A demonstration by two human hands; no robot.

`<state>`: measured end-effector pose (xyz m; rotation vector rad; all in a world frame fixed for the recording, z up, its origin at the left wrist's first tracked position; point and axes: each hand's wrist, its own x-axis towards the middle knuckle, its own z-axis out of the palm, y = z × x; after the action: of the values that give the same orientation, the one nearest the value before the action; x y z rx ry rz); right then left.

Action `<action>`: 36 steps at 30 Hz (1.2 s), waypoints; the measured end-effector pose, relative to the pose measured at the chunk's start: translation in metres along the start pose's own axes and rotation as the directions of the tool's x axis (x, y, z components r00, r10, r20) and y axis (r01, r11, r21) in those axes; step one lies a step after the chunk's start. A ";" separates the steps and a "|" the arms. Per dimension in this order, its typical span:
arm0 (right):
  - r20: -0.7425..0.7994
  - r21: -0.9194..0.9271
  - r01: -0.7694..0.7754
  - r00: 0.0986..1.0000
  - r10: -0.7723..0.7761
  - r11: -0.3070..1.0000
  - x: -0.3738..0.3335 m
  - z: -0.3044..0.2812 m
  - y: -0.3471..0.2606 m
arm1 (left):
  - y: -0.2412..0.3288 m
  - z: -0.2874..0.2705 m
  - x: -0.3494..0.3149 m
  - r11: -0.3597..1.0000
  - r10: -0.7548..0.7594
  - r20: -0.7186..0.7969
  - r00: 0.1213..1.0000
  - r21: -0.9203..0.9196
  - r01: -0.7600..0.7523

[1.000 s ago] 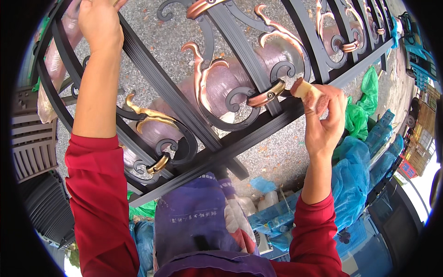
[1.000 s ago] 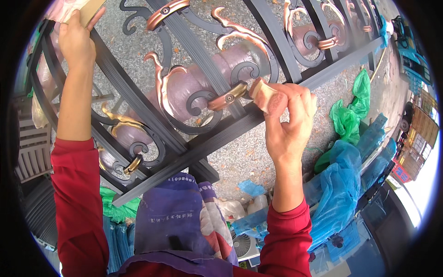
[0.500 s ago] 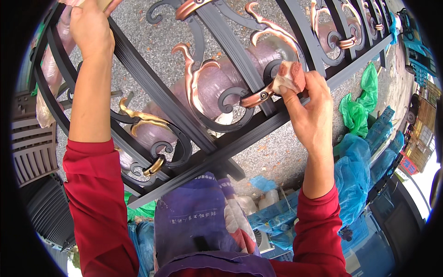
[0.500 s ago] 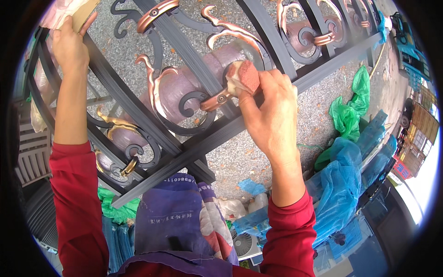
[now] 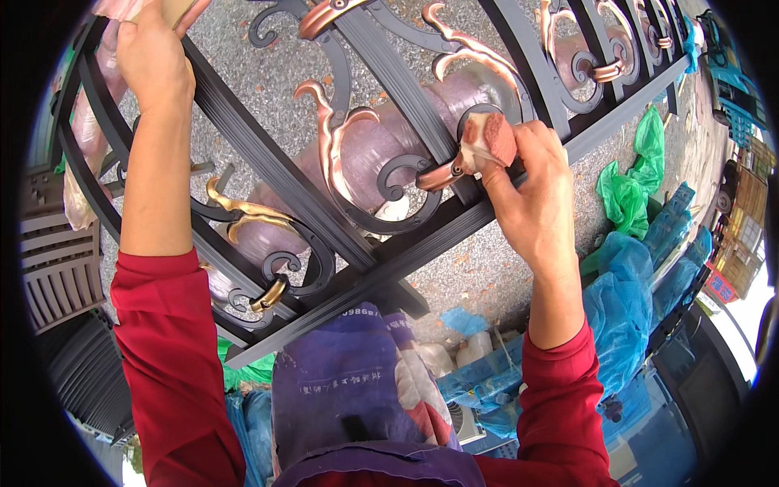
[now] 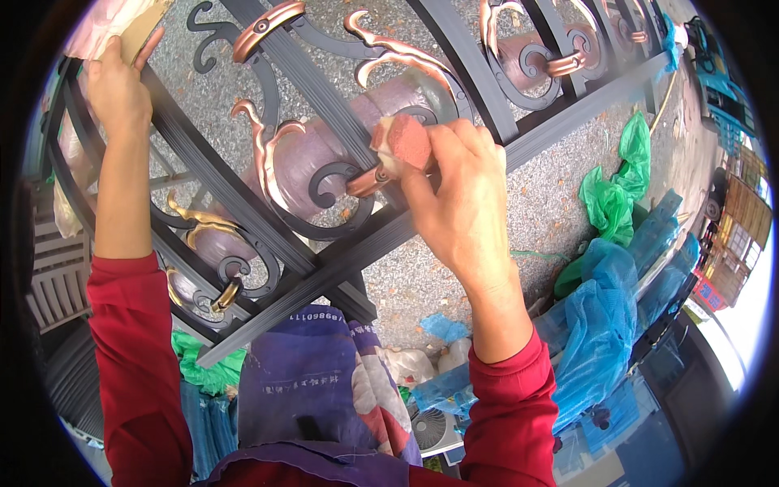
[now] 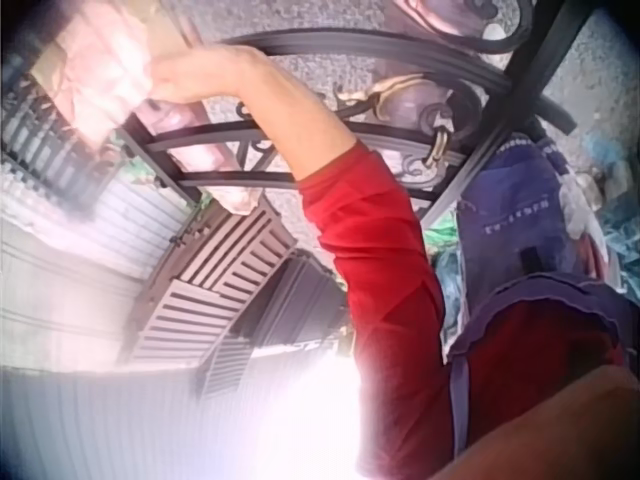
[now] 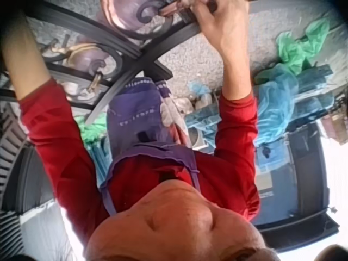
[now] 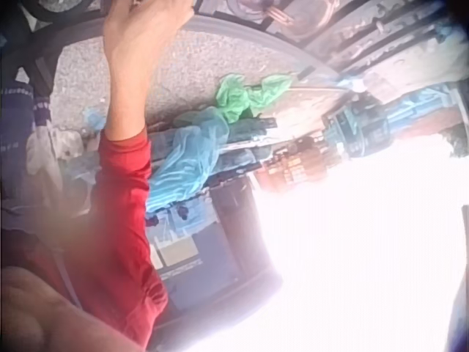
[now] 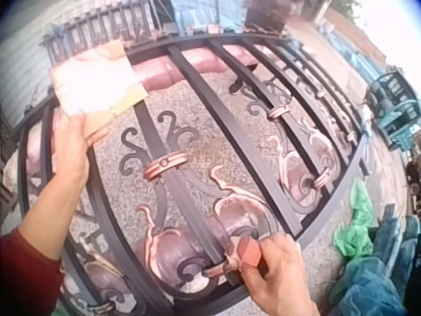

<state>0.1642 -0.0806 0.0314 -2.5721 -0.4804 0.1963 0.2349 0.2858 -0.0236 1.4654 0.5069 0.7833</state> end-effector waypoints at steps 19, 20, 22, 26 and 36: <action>-0.006 0.136 -0.019 1.000 0.020 0.991 -0.006 0.004 0.012 | 0.004 0.004 -0.005 1.000 -0.015 -0.006 1.000 0.006 0.015; -0.011 0.178 -0.030 0.999 0.032 0.984 -0.006 0.000 0.009 | 0.004 0.004 -0.004 1.000 0.002 0.000 1.000 0.012 -0.002; -0.072 0.243 -0.078 0.993 0.098 0.967 -0.007 -0.005 0.011 | 0.004 0.003 -0.004 0.999 0.029 0.012 1.000 0.020 -0.030; -0.167 0.185 -0.041 0.983 0.073 0.982 -0.008 -0.005 0.025 | 0.006 0.005 -0.006 0.999 0.025 0.016 1.000 0.033 -0.026; -0.168 0.271 0.140 0.981 -0.096 0.952 -0.013 0.002 0.029 | 0.008 0.007 -0.008 0.999 0.011 -0.016 1.000 0.043 -0.010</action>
<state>0.1608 -0.1077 0.0156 -2.2518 -0.5081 0.0210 0.2330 0.2747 -0.0160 1.5032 0.5312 0.7973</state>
